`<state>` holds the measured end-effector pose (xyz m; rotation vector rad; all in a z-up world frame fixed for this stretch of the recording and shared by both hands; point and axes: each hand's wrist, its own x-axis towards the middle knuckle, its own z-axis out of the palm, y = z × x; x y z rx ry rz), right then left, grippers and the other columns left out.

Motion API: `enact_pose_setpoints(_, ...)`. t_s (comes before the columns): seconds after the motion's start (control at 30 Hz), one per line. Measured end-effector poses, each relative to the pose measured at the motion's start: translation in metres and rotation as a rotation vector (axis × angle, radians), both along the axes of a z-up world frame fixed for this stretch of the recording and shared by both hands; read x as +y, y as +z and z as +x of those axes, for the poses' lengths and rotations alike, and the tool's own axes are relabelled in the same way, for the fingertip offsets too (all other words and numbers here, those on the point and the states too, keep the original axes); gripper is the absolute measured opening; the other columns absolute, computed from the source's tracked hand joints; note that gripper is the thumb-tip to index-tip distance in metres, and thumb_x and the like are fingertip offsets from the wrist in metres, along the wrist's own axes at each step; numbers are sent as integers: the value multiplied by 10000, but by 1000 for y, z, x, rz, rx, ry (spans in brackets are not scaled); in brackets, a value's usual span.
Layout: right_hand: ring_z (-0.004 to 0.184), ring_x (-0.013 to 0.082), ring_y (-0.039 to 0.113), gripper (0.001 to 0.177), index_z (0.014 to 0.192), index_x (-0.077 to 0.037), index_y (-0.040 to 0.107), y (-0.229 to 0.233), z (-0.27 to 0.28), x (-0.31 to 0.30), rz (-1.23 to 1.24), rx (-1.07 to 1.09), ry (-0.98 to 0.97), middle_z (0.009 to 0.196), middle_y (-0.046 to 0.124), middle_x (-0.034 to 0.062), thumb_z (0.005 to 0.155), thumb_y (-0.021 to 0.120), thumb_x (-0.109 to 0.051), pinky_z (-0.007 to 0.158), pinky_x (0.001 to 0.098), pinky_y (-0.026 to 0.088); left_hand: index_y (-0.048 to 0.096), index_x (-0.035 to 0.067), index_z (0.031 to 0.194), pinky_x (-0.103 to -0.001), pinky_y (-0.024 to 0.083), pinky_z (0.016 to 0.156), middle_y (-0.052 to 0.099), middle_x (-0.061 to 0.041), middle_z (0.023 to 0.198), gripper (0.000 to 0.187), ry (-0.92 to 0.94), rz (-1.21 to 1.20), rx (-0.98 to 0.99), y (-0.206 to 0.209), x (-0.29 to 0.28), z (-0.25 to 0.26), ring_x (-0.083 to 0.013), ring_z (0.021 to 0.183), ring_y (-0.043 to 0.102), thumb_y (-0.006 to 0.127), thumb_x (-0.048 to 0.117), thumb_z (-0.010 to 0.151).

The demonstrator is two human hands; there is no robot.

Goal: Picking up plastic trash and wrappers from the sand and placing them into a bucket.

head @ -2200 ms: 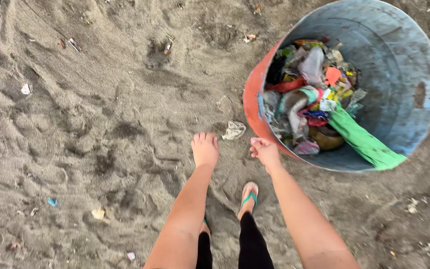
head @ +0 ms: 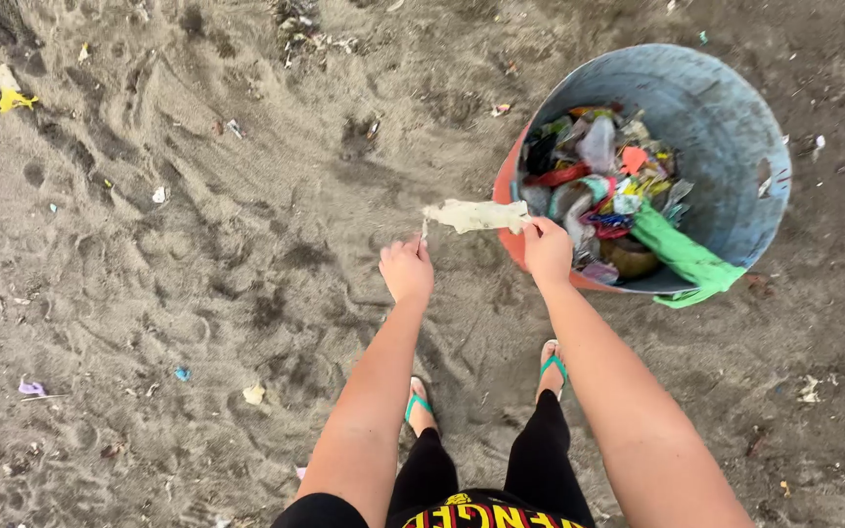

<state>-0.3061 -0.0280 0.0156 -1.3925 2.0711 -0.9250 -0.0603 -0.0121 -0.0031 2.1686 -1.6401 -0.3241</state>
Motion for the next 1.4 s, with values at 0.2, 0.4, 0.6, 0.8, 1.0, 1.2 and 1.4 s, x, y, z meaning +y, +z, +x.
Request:
enact_pose_setpoints(0.2, 808, 320, 727, 191, 1030, -46, 748, -44, -180, -14, -145, 0, -136, 880, 739, 160, 926, 681, -191, 755, 408, 548, 770, 204, 1183, -472, 464, 859, 695, -80, 1016, 290, -125, 105, 50, -11, -27, -170, -322, 1005, 576, 640, 309, 946)
enact_pose_setpoints(0.4, 746, 328, 682, 178, 1034, -32, 760, -70, -357, 11, 48, 137, -167, 830, 717, 163, 955, 708, -182, 698, 427, 523, 765, 191, 1186, -483, 474, 883, 714, -86, 1010, 280, -181, 68, 146, -26, -51, -345, -338, 1018, 600, 632, 301, 965)
enact_pose_setpoints(0.6, 584, 191, 656, 400, 1271, -62, 650, -69, -417, 8, 269, -243, -159, 735, 705, 64, 883, 710, -141, 576, 360, 539, 660, 148, 1307, -505, 459, 853, 697, -119, 1062, 487, -138, 356, 139, -65, -54, -416, -359, 1089, 572, 703, 305, 848)
enact_pose_setpoints(0.8, 553, 144, 667, 270, 1138, -11, 724, -83, -384, -9, 341, -198, 15, 710, 694, 41, 895, 706, -127, 563, 314, 508, 750, 124, 1027, -469, 474, 964, 732, -81, 1092, 295, -126, 461, 149, -6, -43, -386, -295, 1140, 626, 675, 391, 928)
enact_pose_setpoints(1.0, 646, 185, 708, 357, 1045, 158, 682, -67, -300, -12, 379, -141, 212, 796, 707, 148, 1001, 764, -187, 603, 331, 512, 730, 98, 1013, -479, 487, 924, 711, -103, 1058, 306, 46, 328, 110, -24, 15, -312, -324, 1104, 626, 590, 368, 1048)
enact_pose_setpoints(1.2, 711, 184, 753, 387, 1378, 41, 587, -67, -199, 4, 343, -263, 581, 1114, 751, 136, 1016, 463, -12, 647, 279, 563, 742, 159, 1104, -497, 481, 846, 692, -117, 1045, 264, 231, 77, 198, 0, 99, -203, -325, 1048, 624, 660, 226, 862)
enact_pose_setpoints(1.4, 736, 182, 746, 321, 1302, 48, 649, -27, -36, 63, 291, -212, 774, 1096, 758, 149, 1031, 488, -10, 617, 300, 533, 742, 95, 871, -480, 496, 873, 726, -95, 928, 287, 493, 140, 303, 48, 215, -71, -313, 986, 658, 679, 370, 923)
